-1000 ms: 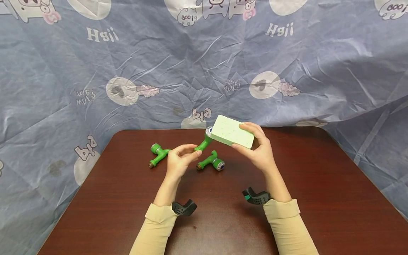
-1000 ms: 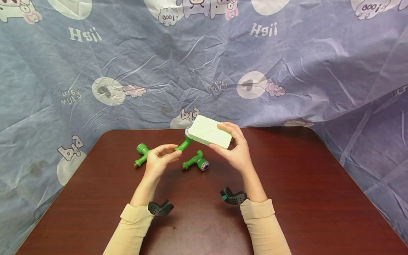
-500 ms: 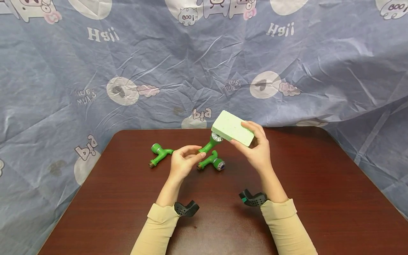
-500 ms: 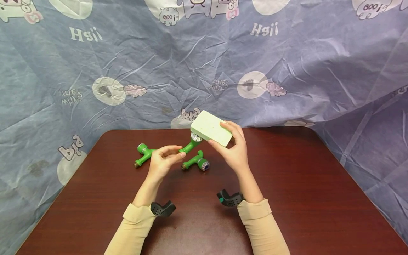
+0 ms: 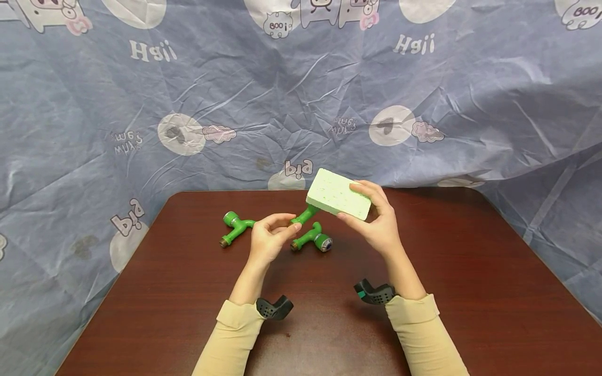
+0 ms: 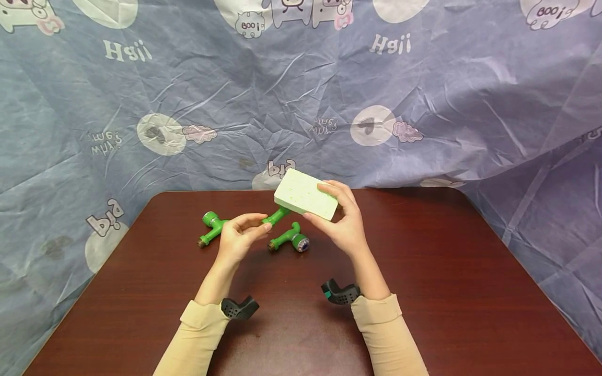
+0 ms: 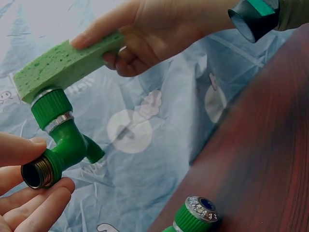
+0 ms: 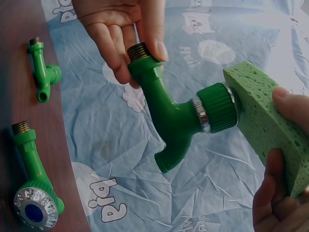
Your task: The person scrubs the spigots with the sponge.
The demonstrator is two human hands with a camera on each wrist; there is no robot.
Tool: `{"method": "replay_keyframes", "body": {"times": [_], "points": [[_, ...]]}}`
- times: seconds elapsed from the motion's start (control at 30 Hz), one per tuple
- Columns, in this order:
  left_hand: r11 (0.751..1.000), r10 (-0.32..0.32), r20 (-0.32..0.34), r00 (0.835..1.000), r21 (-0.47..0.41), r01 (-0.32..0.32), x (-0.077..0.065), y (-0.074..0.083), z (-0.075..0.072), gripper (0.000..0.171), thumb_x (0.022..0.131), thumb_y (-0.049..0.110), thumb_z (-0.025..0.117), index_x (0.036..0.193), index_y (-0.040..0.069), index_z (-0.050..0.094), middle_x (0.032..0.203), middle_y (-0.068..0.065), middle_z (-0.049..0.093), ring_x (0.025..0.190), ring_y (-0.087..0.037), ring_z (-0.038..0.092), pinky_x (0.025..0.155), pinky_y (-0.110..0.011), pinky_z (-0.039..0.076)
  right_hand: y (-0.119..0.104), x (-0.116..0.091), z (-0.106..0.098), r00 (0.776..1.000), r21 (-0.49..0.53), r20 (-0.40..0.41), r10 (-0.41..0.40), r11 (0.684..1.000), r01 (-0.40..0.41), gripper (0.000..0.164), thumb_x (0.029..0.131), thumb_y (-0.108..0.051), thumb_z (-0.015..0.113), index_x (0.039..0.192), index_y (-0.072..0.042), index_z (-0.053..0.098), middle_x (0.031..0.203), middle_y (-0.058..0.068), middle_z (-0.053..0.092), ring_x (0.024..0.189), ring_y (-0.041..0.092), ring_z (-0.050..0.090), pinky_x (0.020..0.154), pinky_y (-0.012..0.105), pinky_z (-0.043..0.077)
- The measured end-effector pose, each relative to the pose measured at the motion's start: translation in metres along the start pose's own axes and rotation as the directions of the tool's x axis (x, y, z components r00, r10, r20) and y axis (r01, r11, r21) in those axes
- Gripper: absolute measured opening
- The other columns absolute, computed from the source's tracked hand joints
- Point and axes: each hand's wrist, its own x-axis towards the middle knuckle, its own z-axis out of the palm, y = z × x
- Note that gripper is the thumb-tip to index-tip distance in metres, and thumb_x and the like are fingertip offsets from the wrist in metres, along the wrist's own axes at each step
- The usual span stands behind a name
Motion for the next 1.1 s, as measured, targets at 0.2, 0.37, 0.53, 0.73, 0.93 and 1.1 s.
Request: {"method": "replay_keyframes", "body": {"times": [0.2, 0.37, 0.53, 0.73, 0.93, 1.1], "points": [[1.000, 0.023, -0.001, 1.000, -0.016, -0.023, 0.000, 0.001, 0.001, 0.026, 0.078, -0.008, 0.069, 0.102, -0.015, 0.063, 0.080, -0.015, 0.067, 0.065, -0.015, 0.068, 0.064, -0.033, 0.058, -0.010, 0.003, 0.000, 0.991, -0.042, -0.131, 0.027, 0.999, -0.033, 0.055, 0.065, 0.023, 0.071, 0.117, 0.016, 0.053, 0.124, 0.023, 0.045, 0.105, 0.018, 0.049, 0.072, 0.014, 0.048], [0.998, 0.022, -0.035, 0.999, -0.060, -0.024, 0.002, 0.001, -0.002, 0.022, 0.080, -0.008, 0.068, 0.101, -0.011, 0.066, 0.084, -0.020, 0.067, 0.069, -0.025, 0.069, 0.070, -0.050, 0.055, -0.011, 0.005, -0.007, 0.983, -0.058, -0.185, 0.019, 0.998, -0.030, 0.055, 0.066, 0.021, 0.072, 0.117, 0.015, 0.054, 0.122, 0.020, 0.048, 0.105, 0.018, 0.047, 0.072, 0.014, 0.047], [0.995, 0.031, -0.039, 0.999, -0.090, -0.035, 0.003, 0.002, -0.006, 0.023, 0.082, -0.007, 0.067, 0.103, -0.015, 0.063, 0.090, -0.021, 0.068, 0.068, -0.021, 0.069, 0.068, -0.042, 0.058, 0.004, 0.005, -0.016, 0.989, -0.003, -0.138, 0.056, 0.998, -0.056, 0.056, 0.066, 0.022, 0.072, 0.118, 0.013, 0.055, 0.123, 0.011, 0.049, 0.103, 0.019, 0.050, 0.073, 0.015, 0.049], [0.993, 0.049, -0.016, 0.999, -0.102, -0.050, 0.003, 0.003, -0.008, 0.024, 0.084, -0.004, 0.067, 0.105, -0.015, 0.063, 0.094, -0.024, 0.067, 0.072, -0.029, 0.069, 0.068, -0.041, 0.058, 0.004, 0.003, -0.015, 0.992, -0.027, -0.042, 0.116, 0.993, -0.117, 0.056, 0.068, 0.020, 0.072, 0.120, 0.010, 0.055, 0.125, 0.013, 0.047, 0.098, 0.017, 0.054, 0.072, 0.015, 0.050], [0.996, 0.029, 0.002, 1.000, -0.083, -0.028, 0.004, 0.003, -0.012, 0.028, 0.081, -0.005, 0.069, 0.106, -0.014, 0.064, 0.094, -0.022, 0.068, 0.075, -0.027, 0.069, 0.071, -0.040, 0.057, -0.006, 0.002, -0.011, 0.987, -0.061, -0.011, 0.158, 0.986, -0.158, 0.055, 0.069, 0.021, 0.071, 0.121, 0.013, 0.053, 0.127, 0.019, 0.045, 0.096, 0.013, 0.053, 0.071, 0.013, 0.049], [1.000, 0.018, -0.040, 0.999, 0.021, -0.018, 0.004, 0.004, -0.013, 0.035, 0.071, -0.007, 0.077, 0.105, -0.007, 0.068, 0.091, -0.015, 0.070, 0.070, -0.016, 0.066, 0.066, -0.024, 0.056, -0.022, 0.002, -0.006, 0.984, -0.097, 0.018, 0.176, 0.980, -0.173, 0.054, 0.070, 0.019, 0.071, 0.120, 0.014, 0.053, 0.127, 0.022, 0.044, 0.094, 0.012, 0.053, 0.069, 0.012, 0.049]]}}
